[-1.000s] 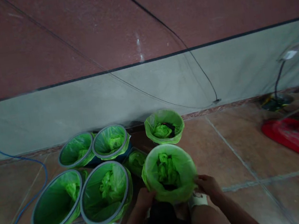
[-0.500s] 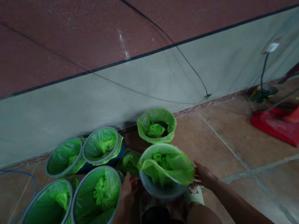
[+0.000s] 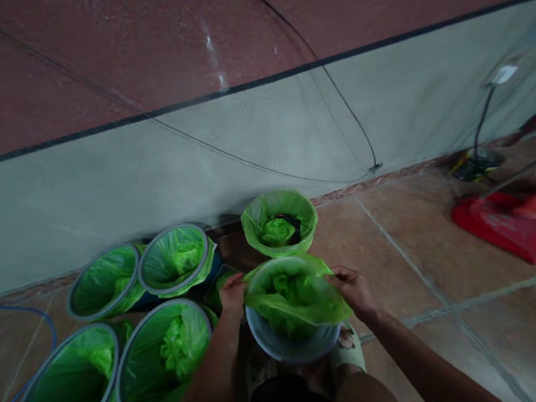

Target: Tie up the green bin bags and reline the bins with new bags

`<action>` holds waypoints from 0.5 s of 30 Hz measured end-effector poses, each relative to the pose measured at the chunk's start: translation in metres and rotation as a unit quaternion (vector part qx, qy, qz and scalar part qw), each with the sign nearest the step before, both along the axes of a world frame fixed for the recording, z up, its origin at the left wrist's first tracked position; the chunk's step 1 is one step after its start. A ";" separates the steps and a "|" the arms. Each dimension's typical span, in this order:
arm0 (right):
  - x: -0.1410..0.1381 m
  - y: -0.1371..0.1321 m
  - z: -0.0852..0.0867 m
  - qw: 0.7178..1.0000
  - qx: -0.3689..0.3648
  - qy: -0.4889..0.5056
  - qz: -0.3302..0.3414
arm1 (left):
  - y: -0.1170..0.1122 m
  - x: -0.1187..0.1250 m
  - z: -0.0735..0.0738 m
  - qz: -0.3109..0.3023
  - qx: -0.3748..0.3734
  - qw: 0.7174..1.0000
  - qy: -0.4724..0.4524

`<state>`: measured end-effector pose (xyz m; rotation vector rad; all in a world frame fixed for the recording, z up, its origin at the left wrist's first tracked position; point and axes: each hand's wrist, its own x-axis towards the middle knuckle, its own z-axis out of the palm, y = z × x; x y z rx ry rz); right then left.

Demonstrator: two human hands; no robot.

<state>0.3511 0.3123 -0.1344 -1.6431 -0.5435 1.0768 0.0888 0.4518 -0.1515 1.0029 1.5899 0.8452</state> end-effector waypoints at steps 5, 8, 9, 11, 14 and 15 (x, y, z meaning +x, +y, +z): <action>0.024 -0.008 0.034 0.974 -0.005 0.028 0.225 | -0.014 -0.026 0.013 -0.034 0.020 0.994 -0.101; 0.050 0.012 0.024 0.981 -0.099 -0.029 0.162 | -0.010 -0.037 0.016 -0.054 -0.022 0.996 -0.070; 0.055 0.023 0.018 0.983 -0.122 -0.057 0.121 | -0.005 -0.036 0.016 -0.053 -0.035 0.997 -0.047; 0.057 0.049 0.003 0.981 -0.150 -0.087 0.084 | 0.011 -0.026 0.016 -0.074 -0.050 0.996 0.010; 0.043 0.081 -0.013 0.975 -0.161 -0.028 0.153 | 0.035 0.001 0.013 -0.193 -0.054 0.974 0.102; 0.036 0.087 -0.017 0.971 -0.160 0.003 0.179 | 0.041 0.009 0.011 -0.218 -0.055 0.968 0.112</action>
